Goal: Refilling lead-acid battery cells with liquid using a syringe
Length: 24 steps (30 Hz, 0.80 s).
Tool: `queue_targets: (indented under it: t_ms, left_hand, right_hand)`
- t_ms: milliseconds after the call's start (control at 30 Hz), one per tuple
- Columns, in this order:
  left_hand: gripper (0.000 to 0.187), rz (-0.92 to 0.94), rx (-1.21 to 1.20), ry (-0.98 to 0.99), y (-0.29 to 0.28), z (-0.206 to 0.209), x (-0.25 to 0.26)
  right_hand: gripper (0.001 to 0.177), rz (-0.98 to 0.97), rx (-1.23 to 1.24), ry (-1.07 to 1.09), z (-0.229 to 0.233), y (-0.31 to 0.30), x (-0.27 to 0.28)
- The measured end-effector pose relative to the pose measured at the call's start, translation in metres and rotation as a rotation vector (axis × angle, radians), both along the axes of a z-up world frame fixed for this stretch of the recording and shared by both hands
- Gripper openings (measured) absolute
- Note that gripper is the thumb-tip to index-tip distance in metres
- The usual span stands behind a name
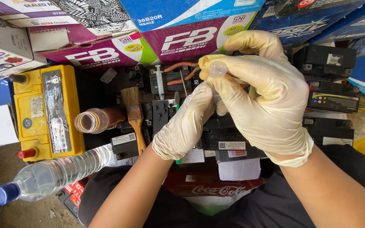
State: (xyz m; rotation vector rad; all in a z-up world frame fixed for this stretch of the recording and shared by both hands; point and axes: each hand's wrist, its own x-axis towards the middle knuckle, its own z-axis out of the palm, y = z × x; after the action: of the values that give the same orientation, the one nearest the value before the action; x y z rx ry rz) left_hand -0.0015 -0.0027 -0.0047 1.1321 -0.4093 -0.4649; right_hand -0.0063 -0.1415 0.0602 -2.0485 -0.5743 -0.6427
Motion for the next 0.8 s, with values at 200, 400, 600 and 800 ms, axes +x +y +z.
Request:
queue_targets:
  t_ms: [200, 400, 600, 800]
  left_hand:
    - [0.037, -0.008, -0.097, 0.05, 0.005, 0.0, 0.0]
    - [0.052, 0.013, -0.072, 0.11, 0.013, -0.001, -0.003]
    - [0.057, -0.004, -0.021, -0.085, 0.016, -0.001, 0.001]
    - [0.035, 0.018, 0.072, -0.161, 0.015, 0.01, 0.003]
  right_hand:
    - [0.013, 0.01, -0.01, 0.05, -0.002, -0.001, 0.002]
    - [0.012, 0.05, 0.01, 0.061, -0.002, -0.003, 0.003]
    - [0.012, 0.07, 0.017, 0.066, -0.003, -0.005, 0.003]
    - [0.014, 0.062, 0.015, 0.074, -0.003, -0.005, 0.003]
